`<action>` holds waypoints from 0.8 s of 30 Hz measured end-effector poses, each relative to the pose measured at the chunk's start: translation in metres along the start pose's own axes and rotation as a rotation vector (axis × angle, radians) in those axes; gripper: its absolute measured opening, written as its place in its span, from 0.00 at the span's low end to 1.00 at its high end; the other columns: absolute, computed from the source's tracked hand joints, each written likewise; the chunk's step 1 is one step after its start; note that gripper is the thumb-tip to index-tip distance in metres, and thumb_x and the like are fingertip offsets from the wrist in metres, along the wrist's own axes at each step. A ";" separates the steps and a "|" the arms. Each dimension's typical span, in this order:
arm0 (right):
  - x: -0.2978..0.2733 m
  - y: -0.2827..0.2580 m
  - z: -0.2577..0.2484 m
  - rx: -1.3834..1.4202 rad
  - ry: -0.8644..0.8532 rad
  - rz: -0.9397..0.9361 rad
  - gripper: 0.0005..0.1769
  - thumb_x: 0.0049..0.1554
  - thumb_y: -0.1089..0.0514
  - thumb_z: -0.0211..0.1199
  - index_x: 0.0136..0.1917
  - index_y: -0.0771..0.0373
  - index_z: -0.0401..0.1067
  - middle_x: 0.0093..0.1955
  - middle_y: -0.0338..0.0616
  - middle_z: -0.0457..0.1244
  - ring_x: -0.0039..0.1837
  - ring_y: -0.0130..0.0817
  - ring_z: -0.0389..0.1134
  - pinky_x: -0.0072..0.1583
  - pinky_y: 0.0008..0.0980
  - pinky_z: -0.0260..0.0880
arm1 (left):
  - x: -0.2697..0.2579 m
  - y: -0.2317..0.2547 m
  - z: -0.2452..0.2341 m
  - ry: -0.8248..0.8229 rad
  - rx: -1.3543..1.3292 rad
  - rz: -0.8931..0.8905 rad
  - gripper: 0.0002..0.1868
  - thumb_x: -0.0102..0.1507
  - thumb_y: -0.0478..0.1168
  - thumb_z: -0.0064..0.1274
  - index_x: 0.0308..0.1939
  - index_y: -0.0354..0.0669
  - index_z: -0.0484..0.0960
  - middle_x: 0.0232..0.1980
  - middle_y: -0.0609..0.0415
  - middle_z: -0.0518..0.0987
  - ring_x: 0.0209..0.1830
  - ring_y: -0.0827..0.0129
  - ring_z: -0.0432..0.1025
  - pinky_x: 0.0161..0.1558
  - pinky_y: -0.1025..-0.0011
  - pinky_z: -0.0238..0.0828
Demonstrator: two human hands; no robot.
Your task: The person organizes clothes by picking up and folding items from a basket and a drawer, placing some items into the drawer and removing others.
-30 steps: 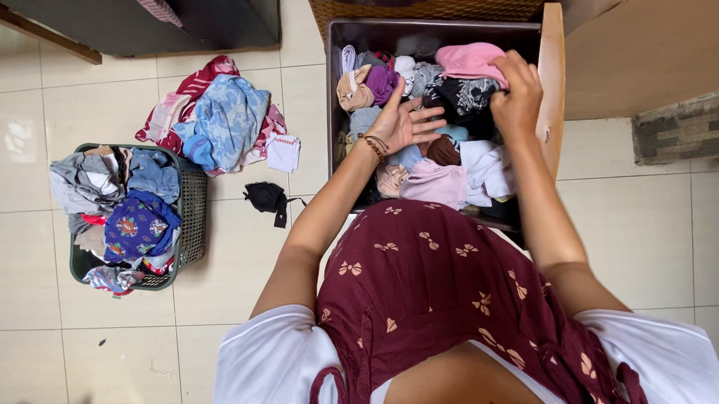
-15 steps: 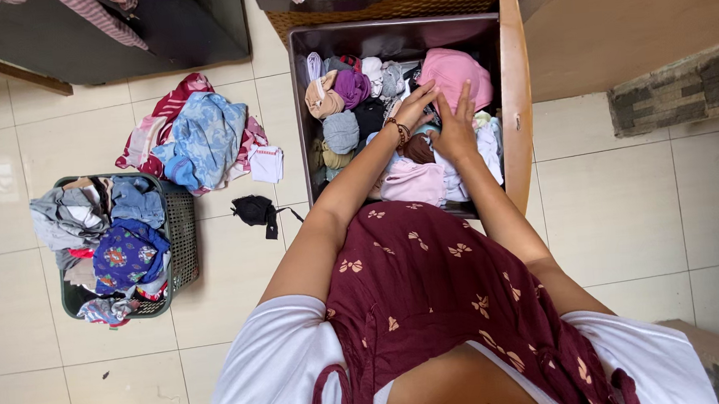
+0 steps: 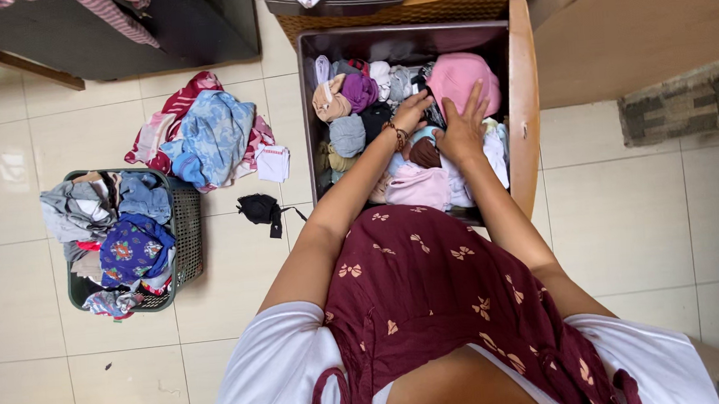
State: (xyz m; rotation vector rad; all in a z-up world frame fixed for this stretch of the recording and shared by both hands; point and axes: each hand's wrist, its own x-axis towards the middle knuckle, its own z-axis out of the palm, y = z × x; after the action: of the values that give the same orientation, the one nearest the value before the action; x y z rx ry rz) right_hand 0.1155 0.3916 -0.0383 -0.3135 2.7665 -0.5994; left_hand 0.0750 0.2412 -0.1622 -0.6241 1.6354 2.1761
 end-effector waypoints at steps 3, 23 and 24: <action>0.014 0.005 0.014 -0.015 0.038 -0.039 0.45 0.49 0.56 0.75 0.77 0.49 0.62 0.87 0.58 0.21 0.83 0.73 0.25 0.76 0.64 0.42 | -0.016 -0.007 -0.017 -0.018 -0.063 0.016 0.29 0.67 0.49 0.53 0.72 0.54 0.71 0.70 0.54 0.73 0.66 0.63 0.68 0.57 0.66 0.70; 0.110 -0.194 -0.096 0.302 0.372 -0.901 0.23 0.61 0.55 0.75 0.64 0.67 0.73 0.59 0.58 0.69 0.62 0.57 0.69 0.63 0.46 0.68 | -0.227 0.015 -0.111 0.058 -0.632 0.368 0.15 0.73 0.38 0.45 0.63 0.38 0.74 0.61 0.48 0.80 0.55 0.70 0.76 0.58 0.70 0.75; 0.120 -0.212 -0.086 0.249 0.383 -0.862 0.25 0.60 0.51 0.79 0.62 0.67 0.74 0.56 0.60 0.68 0.59 0.59 0.68 0.61 0.49 0.66 | -0.229 0.017 -0.108 0.064 -0.632 0.373 0.15 0.73 0.38 0.45 0.63 0.38 0.74 0.61 0.48 0.80 0.55 0.70 0.76 0.58 0.70 0.75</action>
State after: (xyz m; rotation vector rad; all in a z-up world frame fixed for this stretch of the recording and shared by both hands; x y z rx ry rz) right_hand 0.0066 0.2024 0.0997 -1.4943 2.7466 -1.2928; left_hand 0.2739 0.1298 -0.0512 -0.5825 1.1359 3.0100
